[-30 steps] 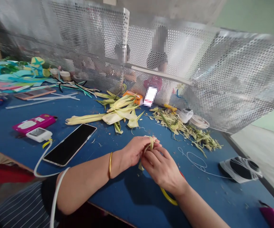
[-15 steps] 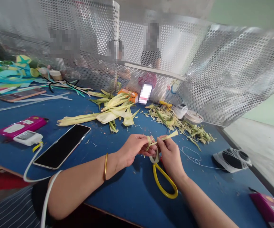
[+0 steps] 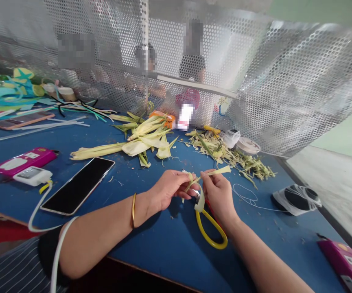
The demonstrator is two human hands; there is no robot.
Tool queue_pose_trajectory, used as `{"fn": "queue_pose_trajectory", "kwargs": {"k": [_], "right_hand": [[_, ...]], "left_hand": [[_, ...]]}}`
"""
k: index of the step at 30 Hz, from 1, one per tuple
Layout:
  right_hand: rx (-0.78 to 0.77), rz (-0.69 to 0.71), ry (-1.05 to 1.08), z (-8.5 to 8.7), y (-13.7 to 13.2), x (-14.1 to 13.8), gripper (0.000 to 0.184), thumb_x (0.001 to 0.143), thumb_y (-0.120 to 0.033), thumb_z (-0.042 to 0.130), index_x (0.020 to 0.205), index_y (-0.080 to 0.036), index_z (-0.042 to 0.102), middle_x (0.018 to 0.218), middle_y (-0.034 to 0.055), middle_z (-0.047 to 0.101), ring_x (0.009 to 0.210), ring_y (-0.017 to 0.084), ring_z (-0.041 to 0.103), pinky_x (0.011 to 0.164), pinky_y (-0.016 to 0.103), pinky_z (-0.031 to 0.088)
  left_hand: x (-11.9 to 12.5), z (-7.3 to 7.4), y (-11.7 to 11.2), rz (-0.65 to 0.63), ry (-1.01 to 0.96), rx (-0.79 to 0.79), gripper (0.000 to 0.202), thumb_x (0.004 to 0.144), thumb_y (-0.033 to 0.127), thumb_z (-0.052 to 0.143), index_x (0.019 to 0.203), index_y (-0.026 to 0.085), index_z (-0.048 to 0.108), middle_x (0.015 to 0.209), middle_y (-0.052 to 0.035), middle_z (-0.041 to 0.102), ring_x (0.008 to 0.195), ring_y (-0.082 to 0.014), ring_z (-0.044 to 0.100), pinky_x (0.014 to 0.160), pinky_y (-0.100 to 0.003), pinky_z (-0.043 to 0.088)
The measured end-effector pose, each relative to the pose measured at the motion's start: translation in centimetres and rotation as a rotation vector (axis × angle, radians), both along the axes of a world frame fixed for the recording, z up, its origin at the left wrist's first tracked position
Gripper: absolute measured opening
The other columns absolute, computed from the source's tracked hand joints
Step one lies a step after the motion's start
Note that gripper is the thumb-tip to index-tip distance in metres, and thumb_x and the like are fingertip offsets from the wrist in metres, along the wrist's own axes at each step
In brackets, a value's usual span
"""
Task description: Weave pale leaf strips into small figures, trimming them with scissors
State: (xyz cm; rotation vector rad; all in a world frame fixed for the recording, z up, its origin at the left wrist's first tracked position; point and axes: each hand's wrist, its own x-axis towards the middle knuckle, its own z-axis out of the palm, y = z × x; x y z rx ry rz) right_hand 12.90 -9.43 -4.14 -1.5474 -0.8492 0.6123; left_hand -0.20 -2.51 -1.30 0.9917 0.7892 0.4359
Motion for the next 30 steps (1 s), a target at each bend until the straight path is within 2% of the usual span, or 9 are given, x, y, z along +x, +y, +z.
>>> {"fn": "queue_pose_trajectory", "kwargs": {"k": [7, 11, 14, 16, 18, 21, 24, 27, 30], "right_hand": [[-0.014, -0.020, -0.067, 0.0, 0.2, 0.2, 0.039, 0.075, -0.057, 0.068, 0.071, -0.020, 0.058, 0.044, -0.0083, 0.043, 0.040, 0.010, 0.034, 0.040, 0.024, 0.026], [-0.102, 0.070, -0.062, 0.3, 0.2, 0.6, 0.039, 0.076, -0.056, 0.065, 0.064, -0.021, 0.054, 0.042, -0.0058, 0.047, 0.038, 0.011, 0.040, 0.040, 0.025, 0.030], [-0.268, 0.184, -0.283, 1.1, -0.3, 1.1, 0.037, 0.083, -0.046, 0.057, 0.055, -0.022, 0.050, 0.042, -0.0030, 0.054, 0.038, 0.014, 0.050, 0.044, 0.025, 0.034], [-0.316, 0.280, -0.447, 1.7, -0.7, 1.4, 0.025, 0.084, -0.033, 0.054, 0.061, -0.023, 0.054, 0.046, -0.0034, 0.059, 0.043, 0.015, 0.057, 0.047, 0.025, 0.038], [-0.226, 0.352, -0.581, 2.1, -1.0, 1.5, 0.006, 0.082, -0.025, 0.054, 0.079, -0.023, 0.059, 0.059, -0.0033, 0.066, 0.052, 0.015, 0.063, 0.051, 0.024, 0.042], [0.076, 0.387, -0.944, 2.4, -1.2, 1.6, 0.017, 0.085, -0.021, 0.055, 0.101, -0.022, 0.059, 0.078, 0.0008, 0.071, 0.063, 0.016, 0.065, 0.057, 0.025, 0.045], [0.301, 0.367, -1.319, 2.3, -1.2, 1.8, 0.014, 0.094, -0.019, 0.050, 0.102, -0.018, 0.062, 0.079, 0.0046, 0.071, 0.063, 0.015, 0.061, 0.060, 0.026, 0.044], [0.385, 0.363, -1.398, 2.4, -1.2, 1.9, 0.020, 0.097, -0.012, 0.045, 0.096, -0.018, 0.064, 0.081, 0.0051, 0.071, 0.066, 0.014, 0.061, 0.064, 0.026, 0.044], [0.403, 0.337, -1.273, 2.6, -1.3, 1.9, 0.023, 0.096, -0.010, 0.045, 0.093, -0.020, 0.066, 0.085, 0.0056, 0.070, 0.074, 0.015, 0.063, 0.068, 0.027, 0.046]], "left_hand": [[-0.1, -0.7, 0.5, -0.075, 0.003, -0.084, 0.014, 0.078, 0.023, 0.067, 0.077, 0.009, 0.071, 0.075, -0.0082, 0.072, 0.056, -0.0097, 0.063, 0.051, -0.018, 0.050], [-0.1, -0.7, 0.5, -0.060, -0.004, -0.062, 0.011, 0.076, 0.020, 0.066, 0.073, 0.010, 0.070, 0.073, -0.0071, 0.072, 0.056, -0.0097, 0.062, 0.051, -0.019, 0.050], [-0.2, -0.5, 0.8, 0.014, -0.034, -0.051, 0.010, 0.076, 0.020, 0.067, 0.073, 0.011, 0.069, 0.072, -0.0065, 0.071, 0.057, -0.0100, 0.062, 0.051, -0.020, 0.050], [-0.3, -0.3, 1.0, 0.061, -0.053, -0.055, 0.009, 0.076, 0.019, 0.067, 0.073, 0.011, 0.069, 0.072, -0.0066, 0.070, 0.058, -0.0103, 0.062, 0.052, -0.020, 0.050], [-0.3, -0.3, 1.3, 0.086, -0.070, -0.060, 0.009, 0.076, 0.018, 0.066, 0.073, 0.011, 0.069, 0.073, -0.0064, 0.070, 0.059, -0.0104, 0.063, 0.052, -0.020, 0.049], [-0.4, -0.2, 1.5, 0.086, -0.084, -0.063, 0.012, 0.078, 0.017, 0.062, 0.071, 0.011, 0.069, 0.071, -0.0046, 0.068, 0.057, -0.0091, 0.061, 0.052, -0.019, 0.049], [-0.4, -0.3, 1.6, 0.072, -0.066, -0.056, 0.014, 0.078, 0.017, 0.059, 0.068, 0.011, 0.067, 0.064, -0.0024, 0.064, 0.053, -0.0079, 0.058, 0.050, -0.018, 0.046], [-0.4, -0.1, 1.4, 0.032, -0.044, -0.012, 0.014, 0.077, 0.015, 0.058, 0.065, 0.012, 0.065, 0.062, -0.0015, 0.062, 0.052, -0.0080, 0.057, 0.048, -0.018, 0.044], [-0.4, 0.4, 1.0, 0.007, 0.001, 0.066, 0.016, 0.076, 0.015, 0.057, 0.062, 0.013, 0.063, 0.061, -0.0016, 0.062, 0.050, -0.0081, 0.056, 0.049, -0.019, 0.044]]}}
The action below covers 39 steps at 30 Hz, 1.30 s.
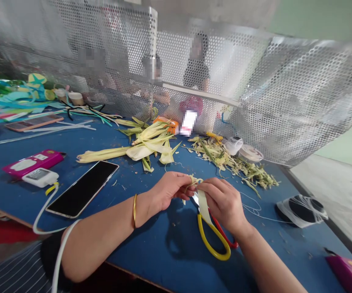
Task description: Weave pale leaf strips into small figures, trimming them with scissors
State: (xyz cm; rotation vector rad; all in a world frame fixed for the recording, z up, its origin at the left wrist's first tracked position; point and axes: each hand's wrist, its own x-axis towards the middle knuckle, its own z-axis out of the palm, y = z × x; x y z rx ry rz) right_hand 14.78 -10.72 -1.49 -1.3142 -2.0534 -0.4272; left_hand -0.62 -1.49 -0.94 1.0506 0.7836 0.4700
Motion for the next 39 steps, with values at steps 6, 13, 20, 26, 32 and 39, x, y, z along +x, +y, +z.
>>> {"fn": "queue_pose_trajectory", "kwargs": {"k": [6, 13, 20, 26, 32, 39], "right_hand": [[-0.121, 0.011, 0.321, -0.3, 0.1, 0.1, 0.013, 0.093, -0.014, 0.048, 0.092, -0.022, 0.059, 0.094, 0.0053, 0.069, 0.088, 0.018, 0.064, 0.077, 0.030, 0.049], [-0.293, -0.180, 0.432, -1.1, 0.1, 0.2, 0.006, 0.085, -0.017, 0.053, 0.084, -0.022, 0.057, 0.073, -0.0006, 0.064, 0.064, 0.014, 0.056, 0.060, 0.024, 0.040], [-0.460, -0.153, 0.684, -0.5, 0.2, -0.3, 0.017, 0.086, -0.029, 0.054, 0.072, -0.020, 0.057, 0.062, -0.0024, 0.058, 0.057, 0.011, 0.049, 0.053, 0.022, 0.037], [-0.670, -0.117, 1.025, 0.1, 0.4, -0.5, 0.026, 0.078, -0.039, 0.065, 0.065, -0.020, 0.054, 0.054, -0.0028, 0.058, 0.047, 0.012, 0.053, 0.047, 0.023, 0.040], [-0.824, -0.025, 1.268, 0.2, 0.7, -0.7, 0.037, 0.070, -0.048, 0.075, 0.062, -0.020, 0.052, 0.054, -0.0011, 0.061, 0.049, 0.012, 0.055, 0.050, 0.025, 0.043], [-0.811, -0.096, 0.987, 0.5, 0.6, 0.8, 0.029, 0.078, -0.047, 0.065, 0.074, -0.019, 0.059, 0.060, -0.0041, 0.054, 0.052, 0.011, 0.049, 0.052, 0.025, 0.039]], "left_hand": [[0.0, 0.1, -0.6, -0.140, 0.047, 0.230, 0.018, 0.078, 0.025, 0.062, 0.064, 0.014, 0.066, 0.060, -0.0029, 0.065, 0.050, -0.0106, 0.058, 0.053, -0.023, 0.047], [0.0, -0.3, -0.6, -0.224, 0.012, 0.302, 0.025, 0.075, 0.037, 0.067, 0.070, 0.013, 0.066, 0.062, -0.0023, 0.065, 0.053, -0.0116, 0.058, 0.057, -0.025, 0.049], [-0.2, -0.3, -0.6, -0.248, 0.020, 0.259, 0.025, 0.080, 0.035, 0.061, 0.070, 0.013, 0.064, 0.065, -0.0029, 0.066, 0.054, -0.0109, 0.058, 0.058, -0.025, 0.049], [-0.4, -0.2, -0.4, -0.306, 0.011, 0.231, 0.023, 0.081, 0.034, 0.062, 0.073, 0.013, 0.067, 0.069, -0.0031, 0.068, 0.056, -0.0104, 0.060, 0.058, -0.023, 0.049], [-0.2, -0.3, -0.7, -0.312, 0.069, 0.253, 0.016, 0.076, 0.026, 0.063, 0.069, 0.013, 0.068, 0.063, -0.0022, 0.066, 0.052, -0.0098, 0.058, 0.054, -0.022, 0.048], [0.0, 0.0, -0.3, -0.117, 0.095, 0.252, 0.011, 0.073, 0.020, 0.062, 0.067, 0.013, 0.068, 0.062, -0.0030, 0.067, 0.051, -0.0101, 0.058, 0.055, -0.022, 0.049]]}}
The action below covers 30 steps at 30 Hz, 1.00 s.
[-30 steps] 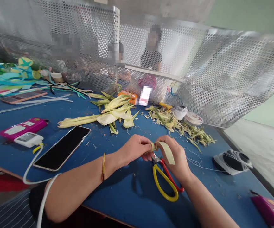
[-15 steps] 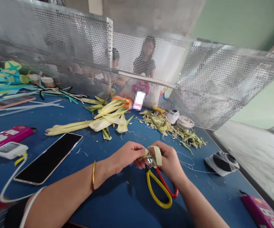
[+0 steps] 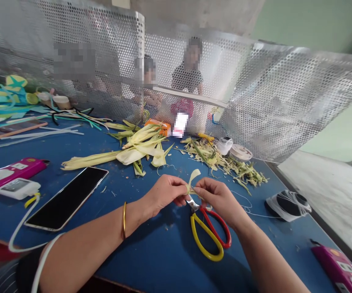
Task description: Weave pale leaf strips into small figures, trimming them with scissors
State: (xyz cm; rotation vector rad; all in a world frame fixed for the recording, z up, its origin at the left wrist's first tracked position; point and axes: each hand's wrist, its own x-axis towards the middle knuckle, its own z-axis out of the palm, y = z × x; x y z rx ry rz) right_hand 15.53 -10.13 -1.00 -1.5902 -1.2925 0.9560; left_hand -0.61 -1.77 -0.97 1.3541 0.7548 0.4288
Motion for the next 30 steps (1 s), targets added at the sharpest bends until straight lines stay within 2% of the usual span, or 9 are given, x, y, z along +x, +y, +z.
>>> {"fn": "queue_pose_trajectory", "kwargs": {"k": [4, 7, 16, 19, 24, 30], "right_hand": [[-0.032, 0.062, -0.092, 0.47, -0.13, 0.19, 0.029, 0.083, -0.044, 0.059, 0.069, -0.018, 0.060, 0.061, -0.0028, 0.055, 0.057, 0.011, 0.047, 0.057, 0.025, 0.037], [-0.072, 0.120, -0.055, 0.60, -0.20, 0.08, 0.028, 0.083, -0.043, 0.059, 0.069, -0.018, 0.060, 0.063, -0.0019, 0.057, 0.061, 0.012, 0.051, 0.061, 0.026, 0.040], [-0.090, 0.194, 0.021, 0.22, -0.37, 0.28, 0.014, 0.084, -0.034, 0.057, 0.083, -0.020, 0.058, 0.077, 0.0004, 0.066, 0.069, 0.015, 0.062, 0.069, 0.029, 0.048], [-0.064, 0.183, -0.111, 0.20, -0.42, 0.45, 0.012, 0.084, -0.030, 0.055, 0.087, -0.020, 0.061, 0.074, -0.0011, 0.064, 0.067, 0.014, 0.059, 0.065, 0.027, 0.045], [0.099, 0.050, -0.460, 0.13, -0.55, 0.57, 0.014, 0.085, -0.026, 0.052, 0.079, -0.023, 0.064, 0.073, -0.0009, 0.065, 0.070, 0.016, 0.055, 0.065, 0.027, 0.040], [0.178, 0.034, -0.472, 0.29, -0.57, 0.60, 0.016, 0.088, -0.025, 0.050, 0.078, -0.023, 0.062, 0.076, 0.0004, 0.066, 0.073, 0.017, 0.058, 0.066, 0.027, 0.042]], "left_hand": [[-0.05, -0.27, 0.09, 0.028, -0.004, 0.012, 0.012, 0.072, 0.021, 0.061, 0.071, 0.013, 0.070, 0.063, -0.0034, 0.068, 0.052, -0.0098, 0.057, 0.055, -0.022, 0.047], [-0.10, -0.40, -0.03, 0.007, -0.012, 0.024, 0.012, 0.071, 0.020, 0.061, 0.071, 0.013, 0.070, 0.064, -0.0033, 0.068, 0.053, -0.0095, 0.056, 0.056, -0.022, 0.047], [-0.04, 0.07, -0.15, 0.025, 0.012, 0.044, 0.010, 0.071, 0.018, 0.059, 0.071, 0.013, 0.068, 0.061, -0.0016, 0.065, 0.051, -0.0082, 0.053, 0.051, -0.019, 0.041], [0.01, -0.07, -0.05, 0.026, 0.010, 0.055, 0.010, 0.072, 0.019, 0.060, 0.070, 0.013, 0.068, 0.059, -0.0010, 0.064, 0.049, -0.0077, 0.051, 0.048, -0.019, 0.039], [-0.01, -0.04, 0.05, 0.059, 0.017, 0.053, 0.011, 0.070, 0.015, 0.057, 0.068, 0.014, 0.067, 0.059, -0.0014, 0.064, 0.048, -0.0081, 0.050, 0.047, -0.020, 0.039], [0.01, 0.04, 0.01, 0.048, 0.036, 0.078, 0.010, 0.068, 0.013, 0.056, 0.064, 0.015, 0.065, 0.057, -0.0008, 0.063, 0.047, -0.0081, 0.050, 0.047, -0.020, 0.038]]}}
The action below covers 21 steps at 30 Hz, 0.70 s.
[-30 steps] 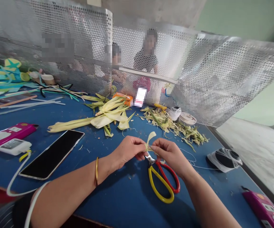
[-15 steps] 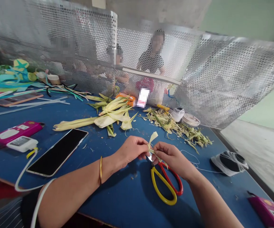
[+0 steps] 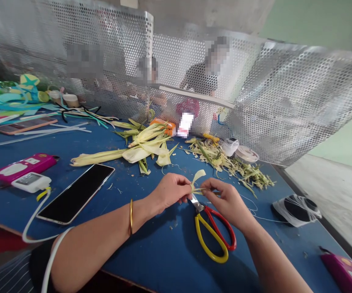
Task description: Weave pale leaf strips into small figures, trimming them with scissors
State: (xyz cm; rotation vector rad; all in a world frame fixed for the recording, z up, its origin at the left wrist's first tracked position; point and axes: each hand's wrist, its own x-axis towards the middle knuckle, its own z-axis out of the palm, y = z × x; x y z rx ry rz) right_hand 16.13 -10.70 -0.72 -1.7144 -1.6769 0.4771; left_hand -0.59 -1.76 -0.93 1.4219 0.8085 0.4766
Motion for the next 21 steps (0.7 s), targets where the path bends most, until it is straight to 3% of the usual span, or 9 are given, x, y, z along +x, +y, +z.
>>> {"fn": "queue_pose_trajectory", "kwargs": {"k": [5, 9, 10, 12, 15, 17, 21], "right_hand": [[0.254, 0.038, -0.235, 0.3, -0.2, -0.7, 0.016, 0.089, -0.019, 0.049, 0.084, -0.022, 0.063, 0.080, 0.0026, 0.068, 0.077, 0.019, 0.061, 0.083, 0.033, 0.042], [0.177, 0.047, -0.223, -0.2, 0.1, 0.2, 0.019, 0.088, -0.022, 0.048, 0.090, -0.023, 0.067, 0.091, 0.0046, 0.072, 0.087, 0.021, 0.066, 0.087, 0.035, 0.045], [0.119, 0.008, -0.171, -0.3, 0.5, 1.1, 0.023, 0.088, -0.025, 0.048, 0.097, -0.023, 0.069, 0.098, 0.0055, 0.073, 0.092, 0.021, 0.067, 0.085, 0.034, 0.047], [0.026, -0.245, -0.112, -0.6, 1.6, 4.0, 0.034, 0.088, -0.029, 0.046, 0.115, -0.021, 0.066, 0.097, 0.0074, 0.075, 0.092, 0.024, 0.069, 0.081, 0.035, 0.049], [-0.149, -0.667, -0.365, -0.7, 4.0, 10.0, 0.052, 0.083, -0.024, 0.048, 0.134, -0.018, 0.055, 0.095, 0.0141, 0.075, 0.088, 0.031, 0.069, 0.074, 0.041, 0.048], [-0.171, -0.746, -0.400, -0.7, 5.7, 13.9, 0.052, 0.079, -0.020, 0.053, 0.129, -0.010, 0.058, 0.097, 0.0253, 0.072, 0.089, 0.037, 0.069, 0.072, 0.044, 0.046], [-0.080, -0.689, -0.427, -0.9, 7.8, 18.9, 0.035, 0.080, -0.028, 0.057, 0.109, -0.012, 0.067, 0.088, 0.0271, 0.070, 0.085, 0.038, 0.068, 0.070, 0.047, 0.045]], "left_hand": [[0.1, 0.0, 0.1, -0.018, 0.010, -0.044, 0.009, 0.068, 0.014, 0.056, 0.063, 0.015, 0.063, 0.055, -0.0005, 0.062, 0.048, -0.0091, 0.051, 0.048, -0.021, 0.040], [0.1, -0.2, 0.2, 0.005, 0.005, -0.052, 0.009, 0.069, 0.016, 0.057, 0.063, 0.015, 0.063, 0.055, 0.0000, 0.062, 0.047, -0.0082, 0.050, 0.047, -0.021, 0.039], [0.0, -0.3, 0.2, 0.011, 0.004, -0.052, 0.008, 0.069, 0.016, 0.057, 0.063, 0.015, 0.063, 0.055, -0.0001, 0.062, 0.046, -0.0082, 0.050, 0.047, -0.021, 0.038], [0.0, -0.3, 0.2, 0.013, 0.010, -0.059, 0.008, 0.069, 0.017, 0.057, 0.063, 0.015, 0.063, 0.056, -0.0005, 0.062, 0.047, -0.0083, 0.050, 0.048, -0.021, 0.039], [0.0, -0.2, 0.1, 0.010, 0.025, -0.075, 0.007, 0.068, 0.016, 0.058, 0.064, 0.015, 0.063, 0.057, -0.0006, 0.063, 0.048, -0.0085, 0.051, 0.049, -0.021, 0.039], [0.0, -0.1, 0.0, 0.007, 0.031, -0.081, 0.006, 0.068, 0.016, 0.058, 0.064, 0.015, 0.063, 0.056, -0.0004, 0.062, 0.048, -0.0084, 0.050, 0.049, -0.021, 0.039], [0.1, 0.0, 0.0, 0.014, 0.034, -0.094, 0.005, 0.068, 0.017, 0.060, 0.064, 0.015, 0.062, 0.055, 0.0000, 0.062, 0.047, -0.0086, 0.050, 0.049, -0.021, 0.039]]}}
